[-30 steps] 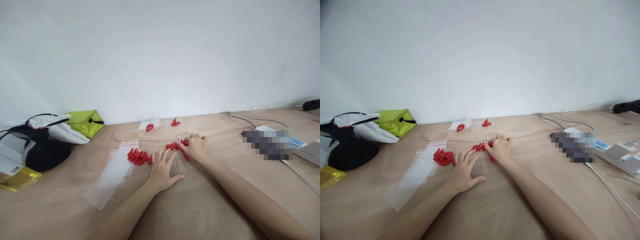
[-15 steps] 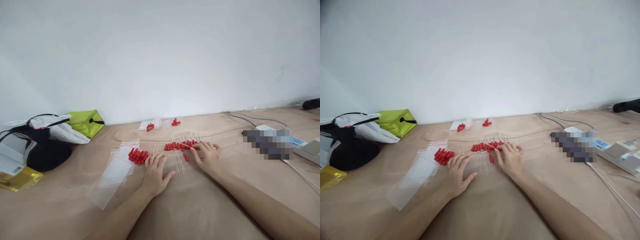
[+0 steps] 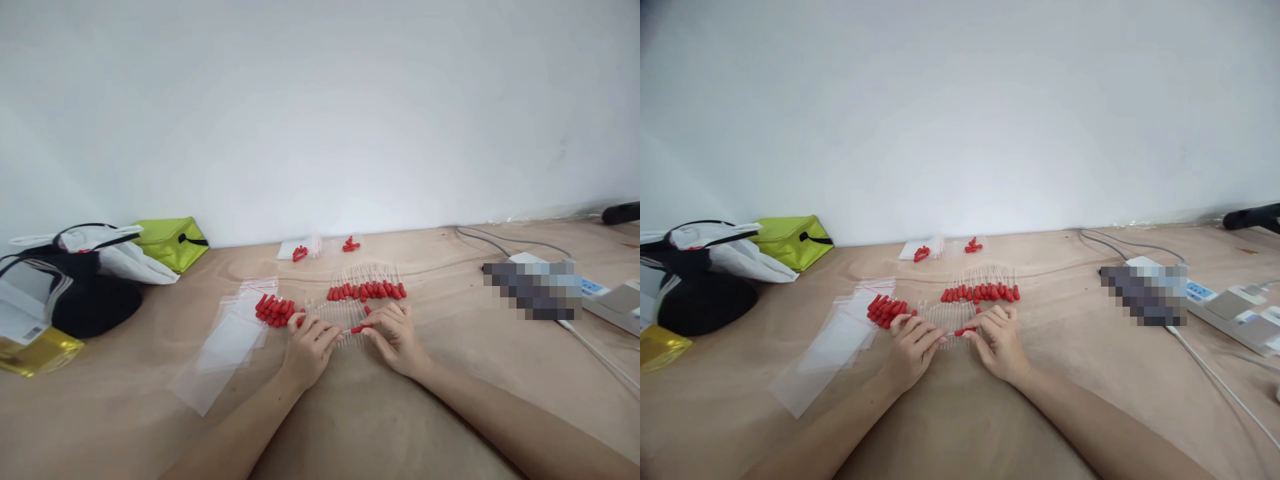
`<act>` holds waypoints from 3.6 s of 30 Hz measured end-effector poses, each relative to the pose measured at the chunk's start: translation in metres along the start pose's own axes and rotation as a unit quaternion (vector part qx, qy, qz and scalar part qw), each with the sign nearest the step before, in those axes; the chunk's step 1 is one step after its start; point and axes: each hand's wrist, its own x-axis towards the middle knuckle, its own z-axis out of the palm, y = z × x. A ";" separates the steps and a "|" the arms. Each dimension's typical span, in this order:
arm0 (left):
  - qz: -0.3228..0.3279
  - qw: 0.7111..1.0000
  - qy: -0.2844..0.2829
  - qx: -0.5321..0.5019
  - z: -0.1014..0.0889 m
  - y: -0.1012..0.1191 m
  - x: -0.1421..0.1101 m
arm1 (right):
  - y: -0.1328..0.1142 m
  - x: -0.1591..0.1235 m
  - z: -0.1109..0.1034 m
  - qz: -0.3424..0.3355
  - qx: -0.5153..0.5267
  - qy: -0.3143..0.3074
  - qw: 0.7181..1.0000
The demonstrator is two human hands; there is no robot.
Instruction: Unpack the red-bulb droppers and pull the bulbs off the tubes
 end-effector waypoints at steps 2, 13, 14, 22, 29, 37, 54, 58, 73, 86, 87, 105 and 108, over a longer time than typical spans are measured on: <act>0.003 1.000 -0.004 0.001 0.001 0.001 -0.001 | -0.001 0.000 0.000 -0.012 -0.001 -0.017 1.000; 0.042 0.998 -0.038 -0.022 -0.005 0.000 -0.006 | -0.001 -0.004 0.005 -0.128 -0.057 -0.009 0.990; 0.042 0.998 -0.041 -0.026 -0.005 0.000 -0.006 | -0.002 -0.004 0.005 -0.128 -0.057 -0.010 0.990; 0.015 0.999 -0.041 -0.015 -0.012 -0.011 -0.013 | 0.007 -0.007 -0.004 -0.095 -0.076 -0.022 0.992; -0.070 0.997 0.005 -0.026 -0.023 -0.034 -0.026 | 0.030 -0.004 -0.006 0.048 0.032 0.023 0.998; -0.083 0.996 0.013 0.008 -0.005 -0.040 -0.019 | 0.035 -0.008 -0.001 0.182 0.038 0.051 0.981; -0.062 0.997 -0.033 -0.038 -0.011 -0.028 -0.017 | 0.042 0.010 -0.007 0.123 -0.124 0.054 0.983; -0.071 0.995 -0.057 -0.042 -0.013 -0.027 -0.019 | 0.050 0.023 -0.005 0.110 -0.252 0.045 0.961; -0.070 0.984 -0.135 -0.098 -0.019 -0.033 -0.019 | 0.052 0.025 0.002 0.186 -0.259 0.091 0.943; -0.028 0.999 -0.025 0.011 -0.014 -0.028 -0.014 | 0.011 -0.008 -0.013 0.024 -0.041 -0.050 0.998; -0.013 1.000 -0.022 0.010 -0.015 -0.024 -0.012 | 0.007 -0.006 -0.012 0.009 -0.038 -0.065 0.997; 0.041 0.999 0.005 -0.016 -0.003 0.003 -0.005 | 0.001 -0.002 0.007 -0.138 -0.087 0.001 0.987; 0.042 0.999 -0.001 -0.028 -0.004 0.002 -0.006 | 0.000 -0.002 0.005 -0.145 -0.088 -0.005 0.986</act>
